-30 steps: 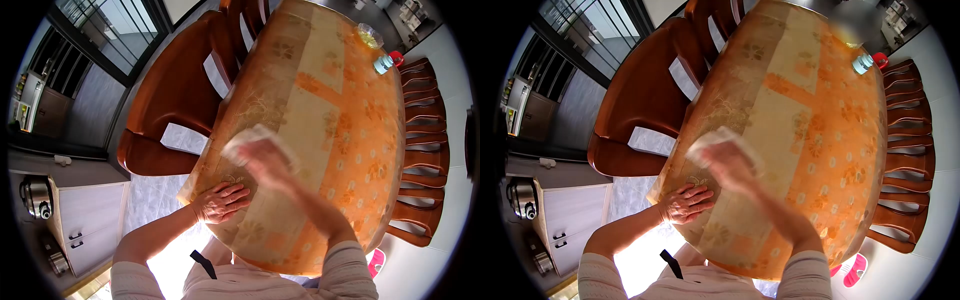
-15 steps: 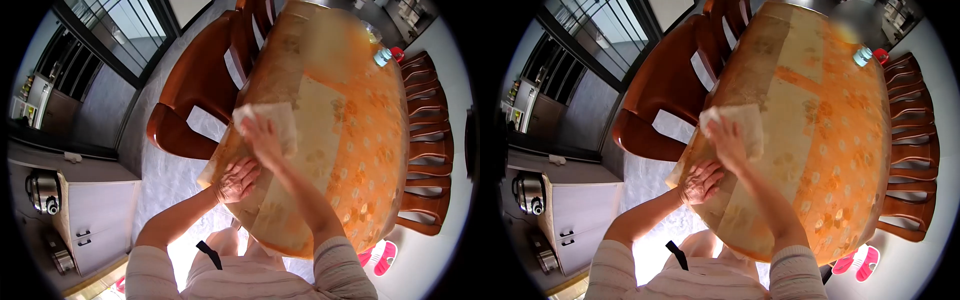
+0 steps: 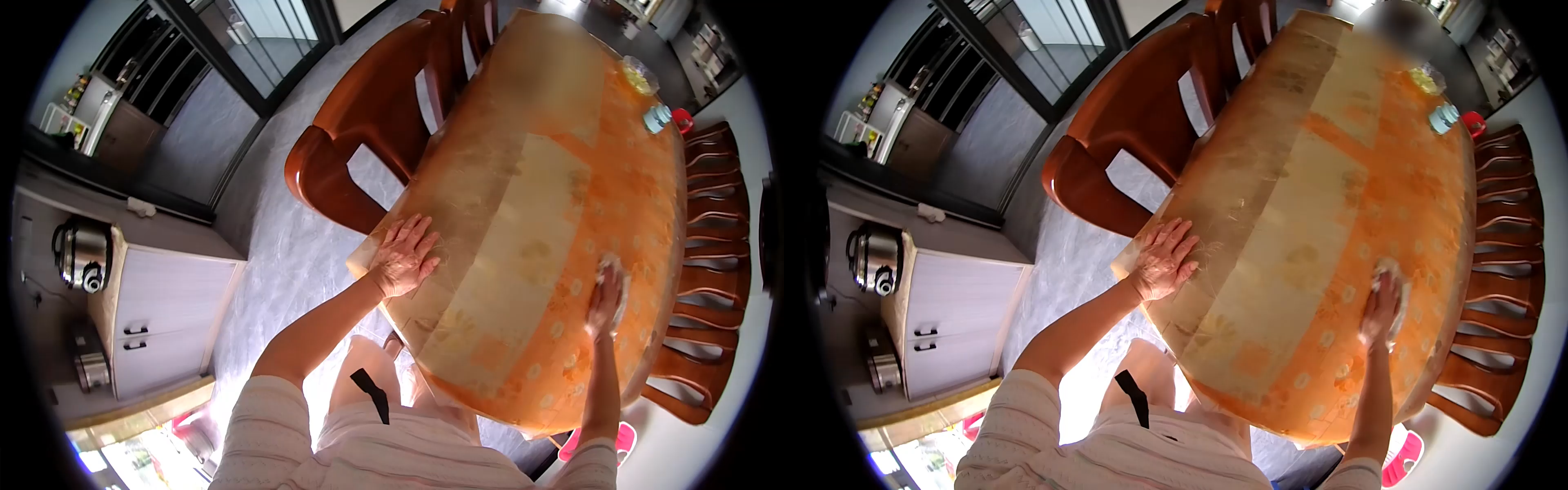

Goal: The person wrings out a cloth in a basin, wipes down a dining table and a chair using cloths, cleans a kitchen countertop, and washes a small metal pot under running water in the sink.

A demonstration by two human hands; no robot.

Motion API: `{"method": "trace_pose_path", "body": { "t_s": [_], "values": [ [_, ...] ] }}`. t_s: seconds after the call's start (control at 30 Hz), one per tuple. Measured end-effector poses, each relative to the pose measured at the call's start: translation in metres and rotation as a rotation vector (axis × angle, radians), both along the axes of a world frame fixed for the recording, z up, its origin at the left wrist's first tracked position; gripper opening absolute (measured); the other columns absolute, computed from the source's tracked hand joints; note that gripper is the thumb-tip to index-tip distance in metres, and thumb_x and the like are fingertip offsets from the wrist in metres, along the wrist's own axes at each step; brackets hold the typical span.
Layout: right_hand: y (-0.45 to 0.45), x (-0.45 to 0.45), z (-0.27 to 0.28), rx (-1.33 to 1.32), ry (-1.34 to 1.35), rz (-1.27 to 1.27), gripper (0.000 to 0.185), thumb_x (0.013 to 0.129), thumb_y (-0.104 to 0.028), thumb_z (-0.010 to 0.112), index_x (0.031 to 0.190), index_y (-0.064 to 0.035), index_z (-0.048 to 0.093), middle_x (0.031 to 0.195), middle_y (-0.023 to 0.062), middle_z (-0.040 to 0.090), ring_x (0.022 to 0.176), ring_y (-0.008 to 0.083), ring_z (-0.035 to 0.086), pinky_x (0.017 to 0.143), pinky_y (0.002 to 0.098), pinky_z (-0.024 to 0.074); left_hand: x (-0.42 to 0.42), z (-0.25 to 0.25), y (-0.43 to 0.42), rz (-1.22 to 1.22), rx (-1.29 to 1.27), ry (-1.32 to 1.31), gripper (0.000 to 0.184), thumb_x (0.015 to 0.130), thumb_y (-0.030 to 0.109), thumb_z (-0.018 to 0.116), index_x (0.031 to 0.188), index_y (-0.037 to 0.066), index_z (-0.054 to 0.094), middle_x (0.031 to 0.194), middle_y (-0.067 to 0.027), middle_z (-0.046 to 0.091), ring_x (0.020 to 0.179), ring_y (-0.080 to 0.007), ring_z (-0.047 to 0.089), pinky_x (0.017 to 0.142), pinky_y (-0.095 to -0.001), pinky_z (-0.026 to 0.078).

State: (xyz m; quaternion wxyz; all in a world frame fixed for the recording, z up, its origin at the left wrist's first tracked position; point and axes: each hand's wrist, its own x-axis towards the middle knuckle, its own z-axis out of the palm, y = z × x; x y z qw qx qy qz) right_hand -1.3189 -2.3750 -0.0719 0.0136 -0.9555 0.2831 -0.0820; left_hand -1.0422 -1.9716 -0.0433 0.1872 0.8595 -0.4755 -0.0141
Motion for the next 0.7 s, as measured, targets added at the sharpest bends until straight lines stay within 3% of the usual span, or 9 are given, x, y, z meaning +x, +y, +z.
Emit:
{"method": "trace_pose_path", "body": {
  "t_s": [0.1, 0.2, 0.3, 0.37, 0.4, 0.5, 0.6, 0.7],
  "values": [
    [-0.011, 0.049, -0.022, 0.043, -0.021, -0.237, 0.049, 0.096, -0.034, 0.029, 0.141, -0.013, 0.029, 0.146, 0.0077, 0.027, 0.135, 0.0248, 0.023, 0.107, 0.0457, 0.0143, -0.002, -0.006, -0.004, 0.049, -0.011, -0.03, 0.047, 0.087, 0.036, 0.049, 0.121, 0.004, 0.053, 0.136, -0.0139, 0.038, 0.13, -0.03, 0.03, 0.107, -0.0436, 0.021],
    [0.055, 0.075, -0.02, 0.089, -0.169, 0.15, 0.047, 0.094, -0.026, 0.038, 0.139, -0.0136, 0.033, 0.144, 0.0072, 0.031, 0.135, 0.0274, 0.023, 0.106, 0.0498, 0.014, -0.004, -0.011, -0.006, 0.084, -0.005, -0.057, 0.046, 0.087, 0.037, 0.049, 0.121, 0.006, 0.054, 0.136, -0.0117, 0.04, 0.129, -0.0286, 0.031, 0.107, -0.0427, 0.023],
    [0.127, 0.079, 0.02, 0.183, -0.097, 0.453, 0.051, 0.086, -0.015, 0.054, 0.135, -0.0131, 0.038, 0.142, 0.008, 0.034, 0.134, 0.0306, 0.024, 0.105, 0.0525, 0.0183, -0.004, -0.008, -0.007, 0.108, 0.003, -0.072, 0.046, 0.088, 0.037, 0.048, 0.122, 0.007, 0.052, 0.136, -0.01, 0.04, 0.129, -0.0268, 0.031, 0.107, -0.0412, 0.024],
    [0.131, 0.065, 0.046, 0.269, 0.045, 0.652, 0.056, 0.082, -0.02, 0.061, 0.133, -0.013, 0.039, 0.142, 0.0074, 0.034, 0.134, 0.0311, 0.025, 0.105, 0.052, 0.0207, -0.005, -0.008, -0.006, 0.109, 0.024, -0.079, 0.046, 0.088, 0.036, 0.048, 0.123, 0.007, 0.051, 0.137, -0.0093, 0.039, 0.13, -0.0263, 0.03, 0.107, -0.0405, 0.024],
    [0.121, 0.056, 0.058, 0.366, 0.097, 0.655, 0.06, 0.079, -0.023, 0.063, 0.133, -0.0149, 0.038, 0.142, 0.0084, 0.034, 0.134, 0.0326, 0.025, 0.102, 0.0521, 0.0247, -0.005, -0.006, -0.006, 0.115, 0.034, -0.067, 0.047, 0.088, 0.036, 0.047, 0.124, 0.007, 0.05, 0.137, -0.0089, 0.038, 0.13, -0.026, 0.03, 0.108, -0.0405, 0.023],
    [0.088, 0.02, 0.079, 0.273, 0.161, 0.547, 0.058, 0.078, -0.022, 0.064, 0.131, -0.0153, 0.042, 0.138, 0.0109, 0.037, 0.13, 0.0314, 0.031, 0.097, 0.053, 0.0285, -0.008, -0.005, -0.006, 0.133, 0.06, -0.029, 0.047, 0.089, 0.035, 0.046, 0.126, 0.007, 0.048, 0.138, -0.0078, 0.037, 0.131, -0.0253, 0.029, 0.108, -0.0403, 0.022],
    [0.077, 0.016, 0.066, 0.192, 0.067, 0.564, 0.045, 0.078, -0.021, 0.065, 0.12, -0.0127, 0.052, 0.125, 0.0146, 0.048, 0.115, 0.0308, 0.046, 0.085, 0.0472, 0.0398, -0.006, -0.002, -0.007, 0.147, 0.079, -0.027, 0.047, 0.089, 0.035, 0.045, 0.127, 0.007, 0.047, 0.139, -0.0073, 0.036, 0.131, -0.0248, 0.028, 0.108, -0.0403, 0.021],
    [0.094, 0.049, 0.039, 0.387, -0.055, 0.449, 0.025, 0.078, -0.02, 0.064, 0.099, -0.0077, 0.059, 0.097, 0.0152, 0.059, 0.086, 0.0302, 0.058, 0.068, 0.0399, 0.0455, -0.006, -0.001, -0.008, 0.147, 0.081, -0.009, 0.047, 0.088, 0.034, 0.046, 0.127, 0.008, 0.047, 0.139, -0.0068, 0.035, 0.131, -0.0245, 0.027, 0.108, -0.0405, 0.022]
  ]
}}
